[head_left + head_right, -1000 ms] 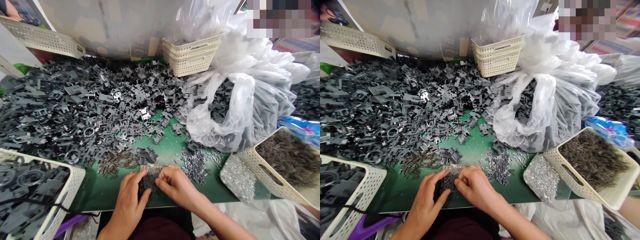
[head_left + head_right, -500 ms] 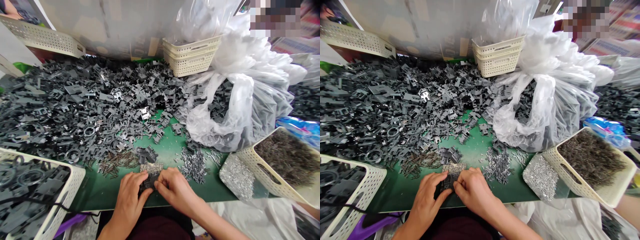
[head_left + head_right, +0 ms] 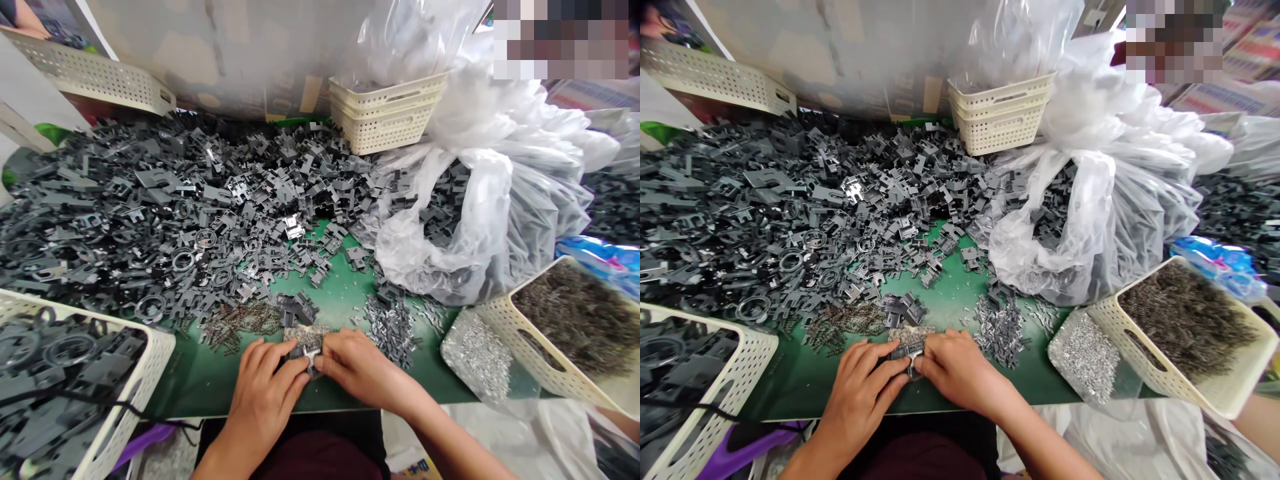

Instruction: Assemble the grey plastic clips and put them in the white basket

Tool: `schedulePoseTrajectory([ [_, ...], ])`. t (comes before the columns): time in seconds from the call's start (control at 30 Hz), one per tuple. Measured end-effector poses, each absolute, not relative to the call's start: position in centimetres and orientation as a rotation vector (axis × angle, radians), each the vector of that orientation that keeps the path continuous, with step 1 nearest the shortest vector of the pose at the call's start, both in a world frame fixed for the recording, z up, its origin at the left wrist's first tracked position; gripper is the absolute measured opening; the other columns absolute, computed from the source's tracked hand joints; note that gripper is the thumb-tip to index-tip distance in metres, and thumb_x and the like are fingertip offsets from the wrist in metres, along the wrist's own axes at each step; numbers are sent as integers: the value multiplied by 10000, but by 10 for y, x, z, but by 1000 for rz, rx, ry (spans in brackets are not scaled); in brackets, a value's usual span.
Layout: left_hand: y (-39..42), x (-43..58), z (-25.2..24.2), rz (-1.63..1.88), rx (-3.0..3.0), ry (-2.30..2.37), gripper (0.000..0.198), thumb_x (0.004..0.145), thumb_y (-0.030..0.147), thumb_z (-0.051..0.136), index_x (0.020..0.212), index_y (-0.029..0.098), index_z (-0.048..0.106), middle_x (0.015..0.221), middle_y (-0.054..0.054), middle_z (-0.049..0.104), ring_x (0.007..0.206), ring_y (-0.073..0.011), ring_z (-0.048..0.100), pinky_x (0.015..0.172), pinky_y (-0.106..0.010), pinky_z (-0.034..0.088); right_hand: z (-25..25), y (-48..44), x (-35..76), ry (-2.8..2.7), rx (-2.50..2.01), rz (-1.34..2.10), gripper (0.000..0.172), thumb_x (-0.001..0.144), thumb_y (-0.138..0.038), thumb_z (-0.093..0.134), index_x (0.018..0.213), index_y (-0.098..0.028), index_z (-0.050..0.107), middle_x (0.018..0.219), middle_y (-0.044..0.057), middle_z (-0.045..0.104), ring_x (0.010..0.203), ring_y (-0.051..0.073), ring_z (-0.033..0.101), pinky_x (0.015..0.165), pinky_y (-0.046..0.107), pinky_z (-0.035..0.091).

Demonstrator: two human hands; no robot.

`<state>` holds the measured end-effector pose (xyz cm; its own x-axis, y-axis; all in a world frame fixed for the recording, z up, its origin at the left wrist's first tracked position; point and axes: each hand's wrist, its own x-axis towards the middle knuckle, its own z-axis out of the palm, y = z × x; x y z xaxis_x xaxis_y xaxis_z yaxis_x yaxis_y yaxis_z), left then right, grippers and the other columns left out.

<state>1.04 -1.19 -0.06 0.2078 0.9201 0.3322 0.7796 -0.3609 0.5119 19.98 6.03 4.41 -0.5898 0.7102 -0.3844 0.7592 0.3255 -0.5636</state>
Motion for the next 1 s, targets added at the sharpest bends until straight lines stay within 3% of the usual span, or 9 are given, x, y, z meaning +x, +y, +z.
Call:
schedulePoseTrajectory([
  [0.13,-12,10,0,820,2298,1599,159,877,306,577,1018,272,643,1056,-37,641,973,-220,576,974,-465,363,41,58,204,2579,1365,-1050,263,972,-302,450,743,-194,523,734,-3,594,766,167,512,708,282,307],
  [0.3,-14,19,-2,905,2229,1662,120,872,210,561,967,240,627,1011,-54,617,957,-225,570,968,-482,346,45,57,199,2625,1424,-788,226,939,-290,520,741,-184,542,742,21,611,776,192,503,711,312,281],
  [0.47,-17,27,-3,947,2190,1719,131,849,182,544,956,221,607,1022,-72,605,963,-237,558,976,-510,332,39,52,199,2597,1470,-956,229,937,-292,537,732,-189,529,711,-10,602,755,168,508,717,294,289],
  [0.7,-18,23,-4,923,2221,1695,118,878,230,548,988,220,589,1023,-70,613,1008,-227,568,1023,-499,295,30,39,195,2645,1592,-906,207,930,-271,554,743,-184,544,723,-5,601,755,176,499,707,306,272],
  [1.0,-23,26,-10,890,2276,1784,164,904,204,485,1047,207,566,1094,-94,609,1046,-233,571,1027,-487,326,22,39,194,2568,1748,-1106,197,900,-353,606,779,-201,576,684,-27,592,732,163,512,709,293,286],
])
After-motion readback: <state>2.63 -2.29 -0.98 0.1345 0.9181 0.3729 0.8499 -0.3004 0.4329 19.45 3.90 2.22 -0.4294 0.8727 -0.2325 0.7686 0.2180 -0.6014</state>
